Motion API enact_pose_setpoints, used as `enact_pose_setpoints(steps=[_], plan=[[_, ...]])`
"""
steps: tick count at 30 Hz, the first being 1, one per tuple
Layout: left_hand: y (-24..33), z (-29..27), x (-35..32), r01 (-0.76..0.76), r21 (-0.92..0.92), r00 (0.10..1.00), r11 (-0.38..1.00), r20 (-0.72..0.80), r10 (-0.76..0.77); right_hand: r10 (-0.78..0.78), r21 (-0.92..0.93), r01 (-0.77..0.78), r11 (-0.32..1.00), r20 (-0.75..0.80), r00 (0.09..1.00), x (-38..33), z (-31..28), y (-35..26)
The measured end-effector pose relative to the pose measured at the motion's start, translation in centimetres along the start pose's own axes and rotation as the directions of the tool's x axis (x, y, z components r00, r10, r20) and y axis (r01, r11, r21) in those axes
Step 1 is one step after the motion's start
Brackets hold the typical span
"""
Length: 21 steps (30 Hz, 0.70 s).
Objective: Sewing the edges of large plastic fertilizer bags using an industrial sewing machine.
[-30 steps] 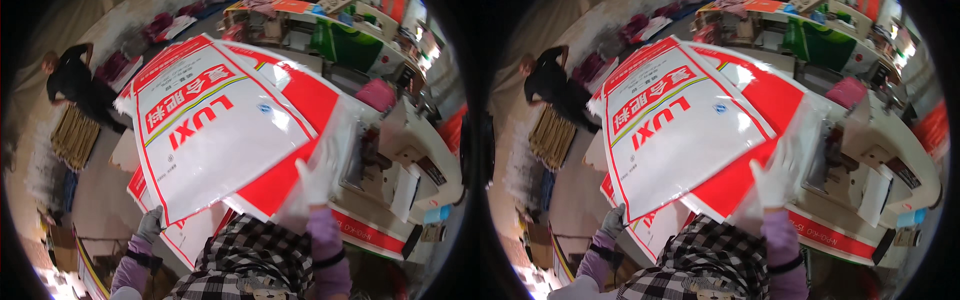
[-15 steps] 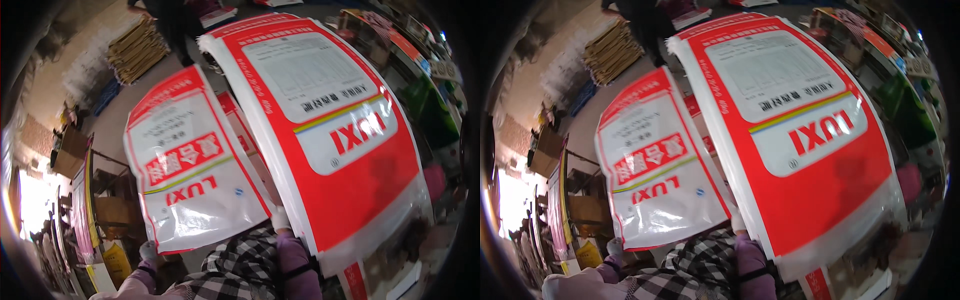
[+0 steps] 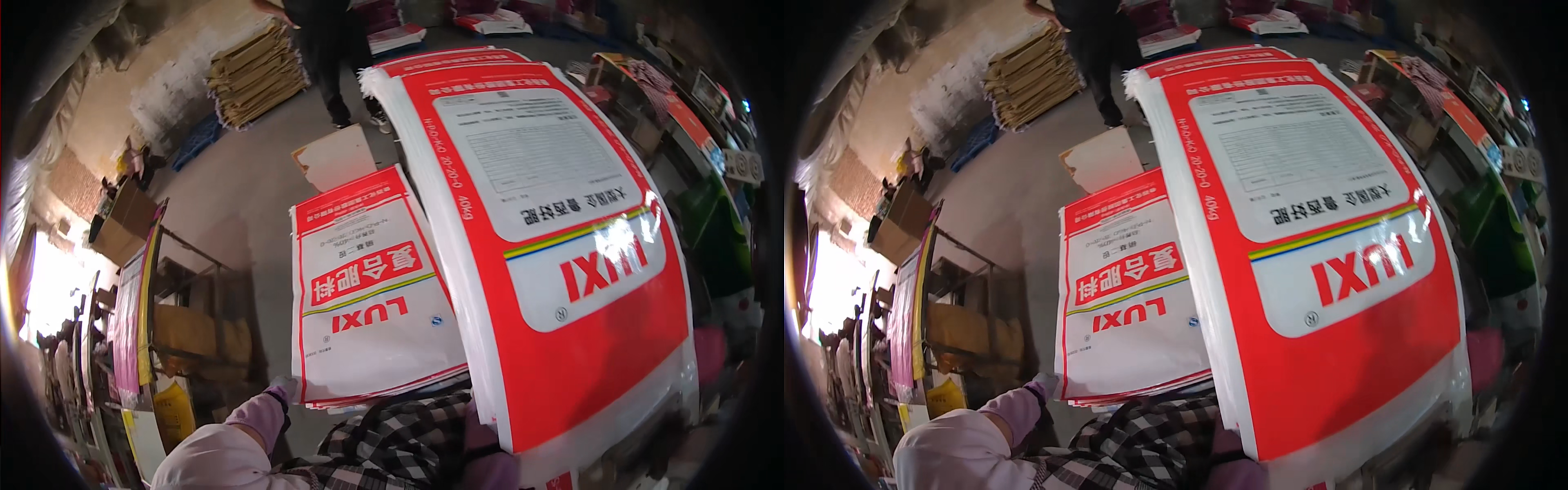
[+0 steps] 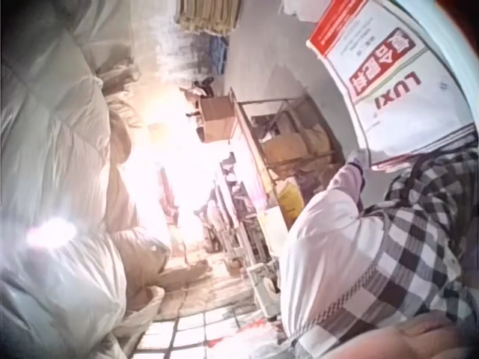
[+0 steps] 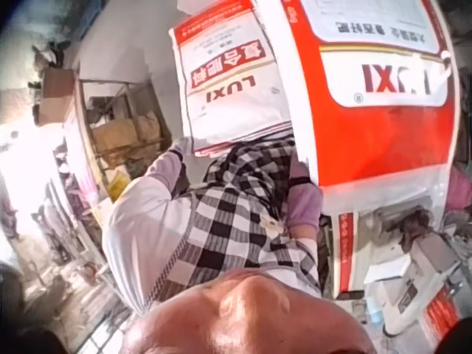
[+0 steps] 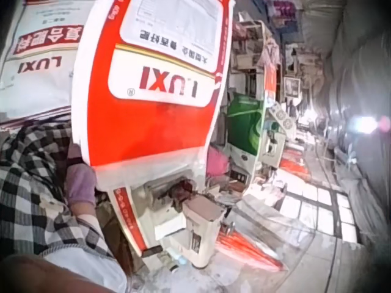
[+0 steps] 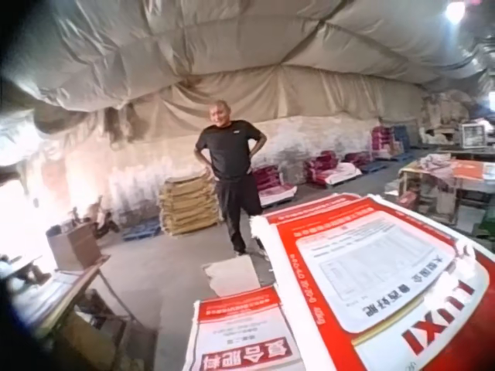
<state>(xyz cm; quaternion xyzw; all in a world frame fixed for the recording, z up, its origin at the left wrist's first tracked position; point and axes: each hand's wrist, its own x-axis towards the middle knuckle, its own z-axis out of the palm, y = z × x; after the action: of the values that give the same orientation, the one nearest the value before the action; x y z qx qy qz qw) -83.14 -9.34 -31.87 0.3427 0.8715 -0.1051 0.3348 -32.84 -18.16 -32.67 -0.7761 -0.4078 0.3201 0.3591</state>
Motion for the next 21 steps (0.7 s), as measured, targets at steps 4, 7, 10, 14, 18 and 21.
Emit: enact_pose_setpoints(steps=[4, 7, 10, 14, 18, 21], plan=[[14.1, -0.1, -6.8, -0.667, 0.162, 0.619, 0.728, -0.424, 0.661, 0.014, 0.04, -0.016, 0.999, 0.048, 0.999, 0.0, -0.3, -3.2], [27.3, -0.5, -26.4, -0.969, 0.145, -0.227, -0.201, -0.193, 0.954, 0.043, 0.154, -0.086, 0.984, 0.265, 0.963, -0.6, 0.4, -10.3], [32.0, 5.8, -43.3, -0.821, -0.079, -0.57, -0.565, 0.051, 0.82, -0.185, 0.006, 0.193, 0.981, 0.306, 0.934, -5.7, -3.9, -14.2], [36.2, 15.3, -45.8, -0.59, 0.346, -0.565, -0.73, 0.469, 0.679, -0.224, -0.187, 0.407, 0.894, 0.601, 0.767, -11.3, -12.2, -15.8], [38.5, 15.4, -43.7, -0.901, -0.158, -0.419, -0.404, 0.56, 0.715, -0.507, -0.21, 0.466, 0.859, -0.46, 0.729, -13.6, -23.1, -9.9], [36.2, 15.5, -45.4, -0.828, -0.07, -0.541, -0.556, 0.357, 0.762, 0.295, 0.494, 0.229, 0.838, -0.765, 0.573, -11.7, -26.9, -7.6]])
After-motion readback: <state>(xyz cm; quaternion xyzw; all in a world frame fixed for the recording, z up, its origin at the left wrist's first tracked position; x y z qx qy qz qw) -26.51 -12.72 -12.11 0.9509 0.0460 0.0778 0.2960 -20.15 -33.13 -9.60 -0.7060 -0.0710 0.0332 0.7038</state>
